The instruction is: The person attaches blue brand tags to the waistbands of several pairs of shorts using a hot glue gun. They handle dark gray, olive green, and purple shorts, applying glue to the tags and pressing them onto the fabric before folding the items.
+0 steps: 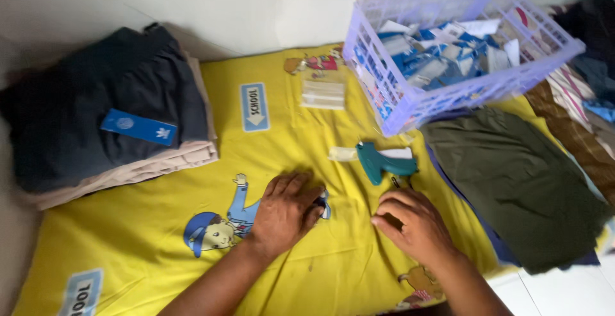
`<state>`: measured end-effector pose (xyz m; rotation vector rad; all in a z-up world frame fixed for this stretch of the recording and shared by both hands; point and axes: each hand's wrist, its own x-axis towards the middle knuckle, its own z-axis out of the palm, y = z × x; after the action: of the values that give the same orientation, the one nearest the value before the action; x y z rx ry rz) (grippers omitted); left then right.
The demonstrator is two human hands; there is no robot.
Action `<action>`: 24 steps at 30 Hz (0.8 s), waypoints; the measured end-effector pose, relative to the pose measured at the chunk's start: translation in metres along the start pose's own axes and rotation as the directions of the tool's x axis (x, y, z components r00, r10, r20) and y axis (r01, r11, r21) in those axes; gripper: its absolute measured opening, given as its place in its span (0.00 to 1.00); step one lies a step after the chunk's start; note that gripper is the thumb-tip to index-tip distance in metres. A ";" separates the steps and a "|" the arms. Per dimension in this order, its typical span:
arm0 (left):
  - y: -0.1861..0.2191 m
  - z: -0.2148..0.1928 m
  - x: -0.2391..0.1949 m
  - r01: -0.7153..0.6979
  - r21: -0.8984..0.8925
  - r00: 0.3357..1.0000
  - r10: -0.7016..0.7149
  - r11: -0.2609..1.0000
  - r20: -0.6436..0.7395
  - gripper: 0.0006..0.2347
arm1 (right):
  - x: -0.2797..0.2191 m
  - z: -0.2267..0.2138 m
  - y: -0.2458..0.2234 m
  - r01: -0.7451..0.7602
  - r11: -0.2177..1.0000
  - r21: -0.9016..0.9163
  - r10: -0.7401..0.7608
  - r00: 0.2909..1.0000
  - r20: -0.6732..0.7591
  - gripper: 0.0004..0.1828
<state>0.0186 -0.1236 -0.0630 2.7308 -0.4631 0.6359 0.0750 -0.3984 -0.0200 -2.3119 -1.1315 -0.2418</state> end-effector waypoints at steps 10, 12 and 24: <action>0.038 0.029 0.032 -0.052 -0.060 0.993 0.058 0.997 0.104 0.21 | -0.036 -0.010 0.040 -0.044 0.992 -0.119 0.016 0.973 -0.229 0.04; 0.045 0.037 0.036 -0.123 -0.029 0.989 0.125 0.992 0.083 0.25 | -0.043 -0.005 0.050 -0.072 0.978 -0.194 0.014 0.959 -0.284 0.04; 0.092 0.081 0.086 -0.368 -0.009 0.929 0.368 0.930 -0.029 0.17 | -0.073 -0.024 0.130 -0.486 0.711 -0.508 0.239 0.847 -0.475 0.18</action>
<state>0.0878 -0.2559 -0.0723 2.6357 -0.9846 0.7529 0.1316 -0.5256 -0.0796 -2.8119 -0.3833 -0.9830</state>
